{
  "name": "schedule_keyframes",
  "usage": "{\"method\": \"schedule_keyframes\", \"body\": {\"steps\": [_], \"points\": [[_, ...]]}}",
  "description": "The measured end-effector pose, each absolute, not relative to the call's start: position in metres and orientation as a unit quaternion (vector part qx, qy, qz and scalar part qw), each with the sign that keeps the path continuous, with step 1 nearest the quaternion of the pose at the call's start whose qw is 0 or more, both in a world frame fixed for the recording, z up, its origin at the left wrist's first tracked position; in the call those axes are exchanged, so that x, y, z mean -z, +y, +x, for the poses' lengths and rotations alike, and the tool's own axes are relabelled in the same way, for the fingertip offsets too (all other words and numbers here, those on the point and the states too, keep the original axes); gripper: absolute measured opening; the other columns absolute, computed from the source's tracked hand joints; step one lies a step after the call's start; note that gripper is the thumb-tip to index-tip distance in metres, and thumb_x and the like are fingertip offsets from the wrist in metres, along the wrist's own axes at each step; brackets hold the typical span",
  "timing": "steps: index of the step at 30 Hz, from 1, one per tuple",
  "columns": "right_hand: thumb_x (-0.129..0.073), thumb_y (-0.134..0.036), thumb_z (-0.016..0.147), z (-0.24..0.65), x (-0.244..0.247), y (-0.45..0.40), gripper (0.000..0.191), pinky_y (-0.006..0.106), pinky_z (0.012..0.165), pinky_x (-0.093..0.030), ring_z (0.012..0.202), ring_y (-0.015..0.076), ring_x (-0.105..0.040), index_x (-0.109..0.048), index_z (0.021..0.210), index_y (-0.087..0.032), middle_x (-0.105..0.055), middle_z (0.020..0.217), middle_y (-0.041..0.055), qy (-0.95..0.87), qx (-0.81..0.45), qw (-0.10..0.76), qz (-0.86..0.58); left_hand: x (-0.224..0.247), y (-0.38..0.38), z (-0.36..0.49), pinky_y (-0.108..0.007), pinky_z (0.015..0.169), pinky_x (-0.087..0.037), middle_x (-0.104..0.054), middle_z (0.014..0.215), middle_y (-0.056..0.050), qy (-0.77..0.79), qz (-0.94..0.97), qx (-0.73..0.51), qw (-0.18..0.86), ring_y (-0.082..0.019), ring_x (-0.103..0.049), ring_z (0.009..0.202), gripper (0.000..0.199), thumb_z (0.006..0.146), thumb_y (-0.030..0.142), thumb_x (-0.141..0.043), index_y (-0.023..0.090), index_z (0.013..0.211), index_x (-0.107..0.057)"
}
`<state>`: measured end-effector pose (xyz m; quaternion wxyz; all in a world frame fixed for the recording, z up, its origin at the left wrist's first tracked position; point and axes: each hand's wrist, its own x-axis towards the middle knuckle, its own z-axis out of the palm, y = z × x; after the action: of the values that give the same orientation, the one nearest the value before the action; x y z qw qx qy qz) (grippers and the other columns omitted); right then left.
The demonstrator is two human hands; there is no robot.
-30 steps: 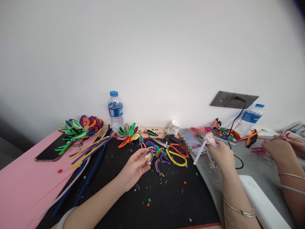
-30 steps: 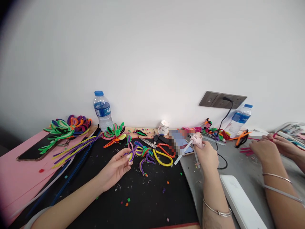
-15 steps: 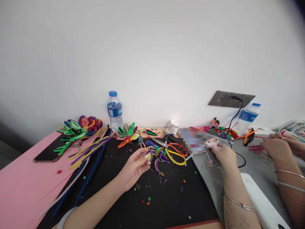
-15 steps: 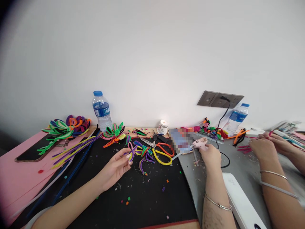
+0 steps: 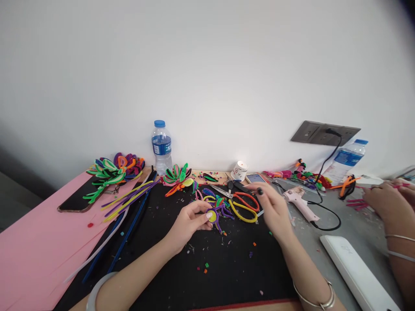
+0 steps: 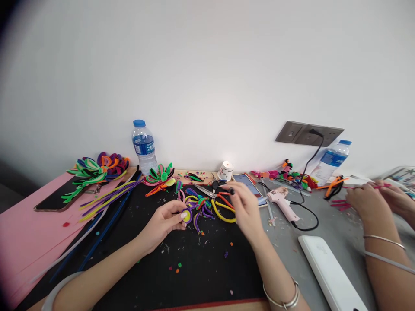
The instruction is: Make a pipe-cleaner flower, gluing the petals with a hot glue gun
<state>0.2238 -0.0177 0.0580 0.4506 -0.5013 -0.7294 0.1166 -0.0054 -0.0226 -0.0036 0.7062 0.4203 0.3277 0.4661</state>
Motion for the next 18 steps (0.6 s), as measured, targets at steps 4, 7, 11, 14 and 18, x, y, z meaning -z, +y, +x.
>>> {"method": "schedule_keyframes", "body": {"steps": [4,7,11,14,18], "points": [[-0.034,-0.031,0.090,0.188,-0.053,-0.019,0.032,0.037,0.092,-0.038,0.106,0.0223,-0.050,-0.062,0.104,-0.020,-0.057,0.110,0.0092,-0.796,-0.196,0.413,-0.398,0.002,-0.021,-0.007,-0.028,0.061,-0.050,-0.058,0.077,-0.001,0.340,0.437,-0.467,0.689,-0.012,-0.059,0.060,0.018,0.070,0.024,-0.066,0.016,0.086,-0.061],[-0.033,-0.028,0.091,0.183,-0.043,-0.019,0.034,0.037,0.093,-0.037,0.108,0.0220,-0.048,-0.061,0.107,-0.020,-0.054,0.113,0.0096,-0.807,-0.209,0.403,-0.377,0.001,-0.021,-0.007,-0.028,0.062,-0.051,-0.058,0.075,-0.001,0.349,0.445,-0.468,0.679,-0.012,-0.059,0.060,0.018,0.070,0.024,-0.065,0.016,0.085,-0.060],[-0.032,-0.026,0.091,0.182,-0.031,-0.021,0.033,0.038,0.093,-0.037,0.107,0.0219,-0.048,-0.061,0.106,-0.020,-0.053,0.113,0.0098,-0.810,-0.212,0.400,-0.373,0.003,-0.020,-0.006,-0.028,0.062,-0.051,-0.059,0.075,-0.002,0.362,0.460,-0.464,0.665,-0.012,-0.058,0.060,0.021,0.071,0.027,-0.065,0.015,0.087,-0.060],[-0.032,-0.024,0.090,0.183,-0.027,-0.023,0.033,0.038,0.093,-0.037,0.108,0.0217,-0.047,-0.060,0.107,-0.020,-0.053,0.113,0.0096,-0.815,-0.203,0.395,-0.373,0.006,-0.019,-0.006,-0.028,0.063,-0.051,-0.060,0.074,-0.001,0.361,0.460,-0.461,0.668,-0.012,-0.058,0.061,0.022,0.071,0.028,-0.065,0.016,0.089,-0.060],[-0.033,-0.024,0.090,0.184,-0.024,-0.026,0.032,0.038,0.094,-0.037,0.109,0.0219,-0.047,-0.060,0.108,-0.021,-0.052,0.114,0.0090,-0.821,-0.192,0.392,-0.369,0.008,-0.018,-0.006,-0.028,0.064,-0.051,-0.061,0.076,0.000,0.364,0.458,-0.463,0.666,-0.012,-0.059,0.063,0.020,0.071,0.027,-0.064,0.017,0.089,-0.060]]}}
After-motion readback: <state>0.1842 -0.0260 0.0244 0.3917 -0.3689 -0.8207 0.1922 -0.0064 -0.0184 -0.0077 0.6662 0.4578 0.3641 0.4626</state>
